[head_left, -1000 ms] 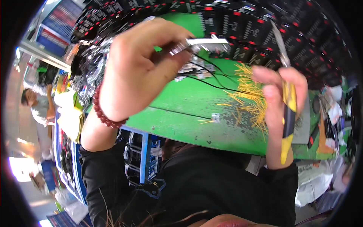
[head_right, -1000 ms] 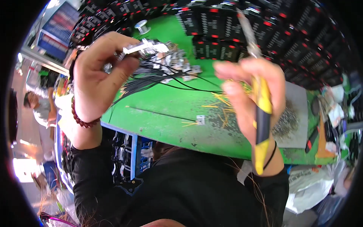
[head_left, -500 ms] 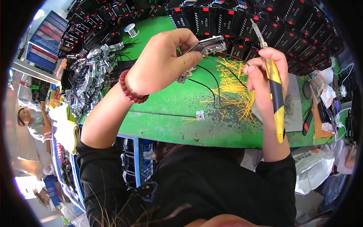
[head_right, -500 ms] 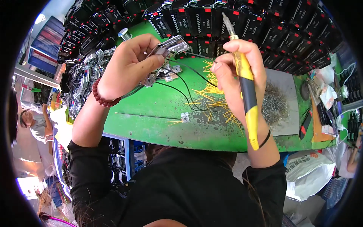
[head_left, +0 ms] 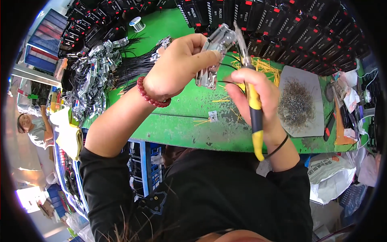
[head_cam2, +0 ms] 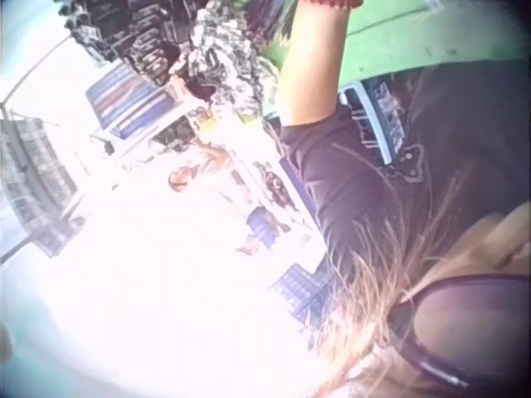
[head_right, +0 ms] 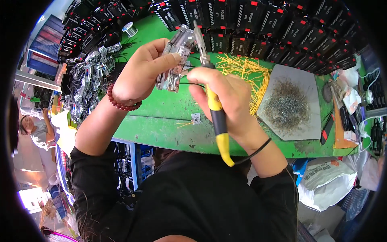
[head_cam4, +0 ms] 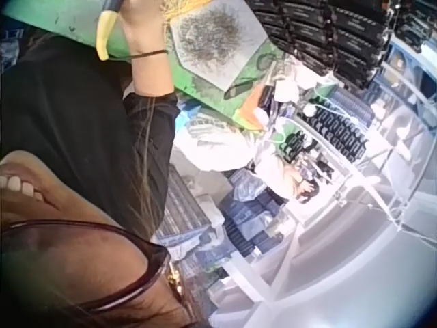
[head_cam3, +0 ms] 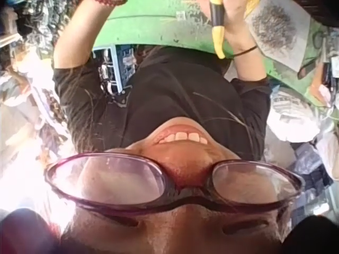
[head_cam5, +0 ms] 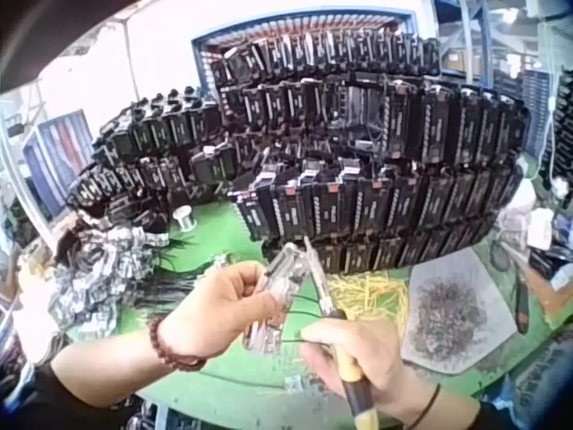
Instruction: The person solders wires to a circuit board using a soldering iron, places the assembled casing into a crate, and solders wires onto another circuit board before fitting it to a black casing.
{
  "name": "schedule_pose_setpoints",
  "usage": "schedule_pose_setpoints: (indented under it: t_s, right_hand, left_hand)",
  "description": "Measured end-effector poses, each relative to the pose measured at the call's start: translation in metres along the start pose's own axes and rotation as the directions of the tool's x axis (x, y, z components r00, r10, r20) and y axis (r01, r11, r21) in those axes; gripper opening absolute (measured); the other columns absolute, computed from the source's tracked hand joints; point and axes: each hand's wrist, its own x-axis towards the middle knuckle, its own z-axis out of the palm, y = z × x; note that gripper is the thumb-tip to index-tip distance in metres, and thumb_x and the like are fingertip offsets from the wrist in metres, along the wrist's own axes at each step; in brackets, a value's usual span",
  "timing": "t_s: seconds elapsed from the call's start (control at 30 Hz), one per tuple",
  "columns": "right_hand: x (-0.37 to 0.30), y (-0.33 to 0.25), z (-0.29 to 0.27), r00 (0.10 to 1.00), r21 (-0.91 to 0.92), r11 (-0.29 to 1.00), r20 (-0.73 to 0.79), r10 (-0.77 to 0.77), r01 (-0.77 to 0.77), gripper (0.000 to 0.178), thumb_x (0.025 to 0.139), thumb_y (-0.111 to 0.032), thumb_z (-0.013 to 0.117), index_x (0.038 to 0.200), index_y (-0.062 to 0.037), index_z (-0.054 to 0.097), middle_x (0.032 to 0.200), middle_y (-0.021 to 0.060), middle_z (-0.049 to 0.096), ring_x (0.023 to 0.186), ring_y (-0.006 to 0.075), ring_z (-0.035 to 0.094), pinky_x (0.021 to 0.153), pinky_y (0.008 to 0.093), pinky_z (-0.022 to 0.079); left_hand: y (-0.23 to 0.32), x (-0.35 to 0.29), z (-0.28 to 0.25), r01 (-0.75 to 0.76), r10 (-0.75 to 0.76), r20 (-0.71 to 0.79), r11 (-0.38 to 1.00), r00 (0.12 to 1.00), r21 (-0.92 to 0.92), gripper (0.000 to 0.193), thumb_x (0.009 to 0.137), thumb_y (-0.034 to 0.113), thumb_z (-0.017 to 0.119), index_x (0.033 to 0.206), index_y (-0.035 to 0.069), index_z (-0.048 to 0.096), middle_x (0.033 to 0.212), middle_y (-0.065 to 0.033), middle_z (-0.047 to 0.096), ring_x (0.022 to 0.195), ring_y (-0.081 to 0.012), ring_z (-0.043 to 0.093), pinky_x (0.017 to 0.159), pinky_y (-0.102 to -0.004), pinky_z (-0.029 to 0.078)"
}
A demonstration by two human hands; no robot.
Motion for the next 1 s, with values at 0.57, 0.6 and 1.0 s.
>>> schedule_pose_setpoints:
  t_s: [0.57,0.6,1.0]
  right_hand:
    - [-0.089,0.015,-0.006,0.841,-0.268,0.945,0.453,0.296,-0.188,0.027,0.079,-0.009,0.059,0.104,-0.0177,0.063,0.068,-0.0057,0.058,0.062,0.0138,0.059,0.064,0.0303,0.038]
    - [-0.094,0.013,-0.003,0.852,-0.258,0.944,0.429,0.301,-0.204,0.026,0.079,-0.010,0.059,0.104,-0.0177,0.063,0.068,-0.0054,0.058,0.061,0.0137,0.059,0.065,0.0299,0.038]
    - [-0.123,-0.006,0.020,0.687,0.253,0.640,0.328,0.649,-0.726,0.023,0.087,0.003,0.061,0.108,-0.0053,0.059,0.079,0.0025,0.060,0.065,0.0082,0.058,0.058,0.0225,0.047]
  left_hand:
    - [-0.174,-0.126,-0.035,0.279,-0.222,-0.664,0.960,0.714,-0.022,0.015,0.084,0.006,0.068,0.094,-0.002,0.061,0.067,0.0030,0.059,0.058,-0.0010,0.048,0.051,-0.0179,0.036]
    - [-0.175,-0.128,-0.032,0.312,-0.191,-0.694,0.949,0.695,0.051,0.016,0.083,0.007,0.068,0.094,-0.002,0.061,0.066,0.0031,0.058,0.057,-0.0011,0.047,0.050,-0.0181,0.036]
    - [-0.087,-0.091,0.046,-0.145,0.312,-0.094,0.661,0.945,0.737,0.037,0.074,0.006,0.071,0.110,0.006,0.064,0.106,-0.0105,0.067,0.105,-0.0285,0.061,0.095,-0.0448,0.042]
